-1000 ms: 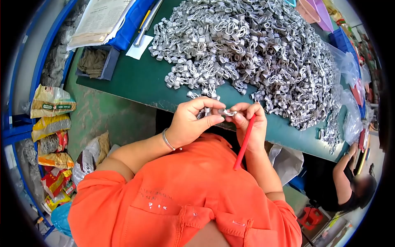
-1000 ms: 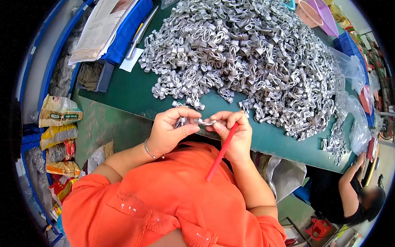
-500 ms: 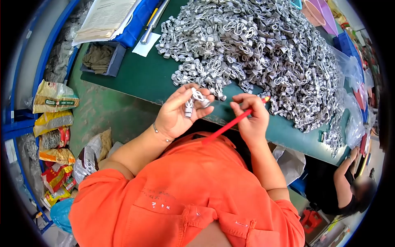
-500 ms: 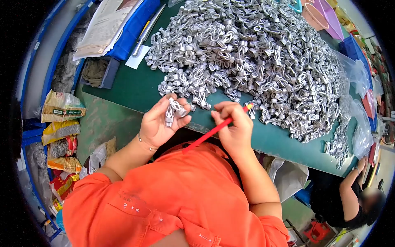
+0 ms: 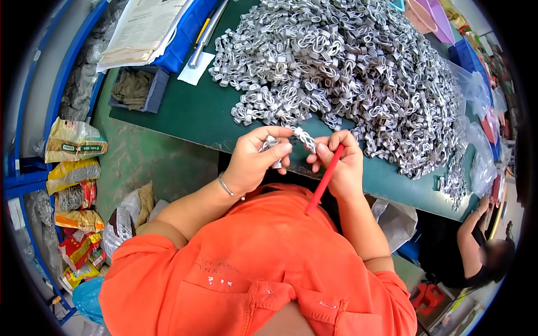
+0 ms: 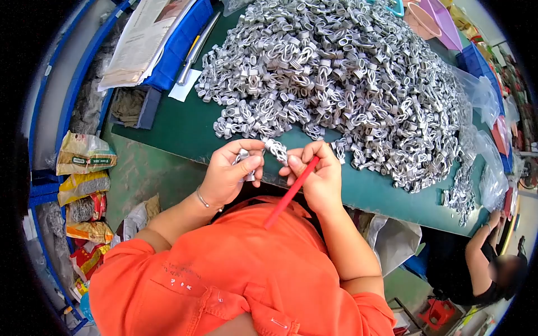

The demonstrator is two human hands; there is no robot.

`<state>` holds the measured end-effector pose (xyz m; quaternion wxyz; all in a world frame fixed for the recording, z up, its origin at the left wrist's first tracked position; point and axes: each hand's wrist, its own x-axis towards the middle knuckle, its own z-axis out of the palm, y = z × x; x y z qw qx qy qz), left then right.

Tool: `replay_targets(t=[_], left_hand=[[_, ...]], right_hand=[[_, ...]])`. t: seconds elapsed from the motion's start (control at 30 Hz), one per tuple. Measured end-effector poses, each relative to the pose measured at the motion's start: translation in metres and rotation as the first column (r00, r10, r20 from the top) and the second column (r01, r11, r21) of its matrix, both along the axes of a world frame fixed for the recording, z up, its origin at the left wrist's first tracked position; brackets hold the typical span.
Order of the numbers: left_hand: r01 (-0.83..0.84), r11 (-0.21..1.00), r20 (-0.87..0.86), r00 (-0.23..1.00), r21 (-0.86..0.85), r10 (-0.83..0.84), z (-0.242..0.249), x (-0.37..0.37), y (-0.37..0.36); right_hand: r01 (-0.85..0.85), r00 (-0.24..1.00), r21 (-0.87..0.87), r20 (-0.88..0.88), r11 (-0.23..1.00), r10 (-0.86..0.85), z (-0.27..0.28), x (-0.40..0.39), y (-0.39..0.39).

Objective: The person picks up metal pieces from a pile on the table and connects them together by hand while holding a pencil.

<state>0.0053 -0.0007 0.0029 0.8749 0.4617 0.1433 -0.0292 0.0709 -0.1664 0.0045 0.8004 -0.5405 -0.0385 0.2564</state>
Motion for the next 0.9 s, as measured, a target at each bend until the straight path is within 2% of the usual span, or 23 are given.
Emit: replay_targets(t=[0.07, 0.13, 0.27, 0.33, 0.43, 0.5, 0.53, 0.57, 0.63, 0.8, 0.83, 0.9], left_hand=[[0.025, 1.000, 0.022, 0.999, 0.017, -0.026, 0.002, 0.001, -0.002], [0.039, 0.998, 0.051, 0.998, 0.057, -0.042, 0.004, 0.002, -0.004], [0.083, 0.984, 0.132, 0.986, 0.155, -0.104, 0.007, 0.000, -0.005], [0.107, 0.963, 0.168, 0.974, 0.249, -0.152, 0.011, -0.001, -0.005], [0.089, 0.949, 0.229, 0.960, 0.303, -0.163, 0.009, -0.002, -0.008], [0.105, 0.954, 0.197, 0.967, 0.279, -0.164, 0.012, -0.002, -0.007], [0.118, 0.959, 0.167, 0.972, 0.258, -0.165, 0.012, -0.002, -0.007], [0.120, 0.959, 0.167, 0.972, 0.258, -0.166, 0.012, -0.002, -0.007], [0.117, 0.986, 0.092, 0.987, 0.119, -0.128, 0.011, -0.001, -0.008], [0.119, 0.991, 0.056, 0.991, 0.064, -0.123, 0.008, -0.001, -0.010], [0.121, 0.993, 0.043, 0.992, 0.012, -0.121, 0.007, -0.001, -0.011], [0.121, 0.992, 0.030, 0.992, -0.041, -0.120, 0.006, -0.002, -0.011]], right_hand=[[-0.018, 1.000, 0.036, -0.017, 0.999, 0.018, -0.001, -0.004, -0.002], [-0.041, 0.993, 0.188, -0.103, 0.981, 0.061, -0.004, -0.008, -0.003], [-0.091, 0.993, 0.245, -0.046, 0.965, 0.105, -0.014, -0.010, -0.003], [-0.079, 0.997, 0.225, 0.000, 0.971, 0.081, -0.013, -0.014, -0.002], [-0.070, 0.995, 0.216, 0.079, 0.974, 0.054, -0.013, -0.015, -0.005], [0.006, 0.958, 0.075, 0.287, 0.997, -0.028, -0.008, -0.016, -0.007], [0.008, 0.958, 0.074, 0.286, 0.997, -0.029, -0.007, -0.016, -0.008], [0.067, 0.896, 0.031, 0.437, 0.997, -0.073, -0.007, -0.016, -0.008], [0.201, 0.698, -0.026, 0.705, 0.979, -0.125, -0.006, -0.017, -0.008], [0.242, 0.566, 0.043, 0.805, 0.969, -0.177, 0.000, -0.021, -0.006], [0.241, 0.566, 0.044, 0.805, 0.969, -0.177, 0.002, -0.020, -0.005], [0.218, 0.422, -0.022, 0.904, 0.976, -0.074, 0.010, -0.017, -0.005]])
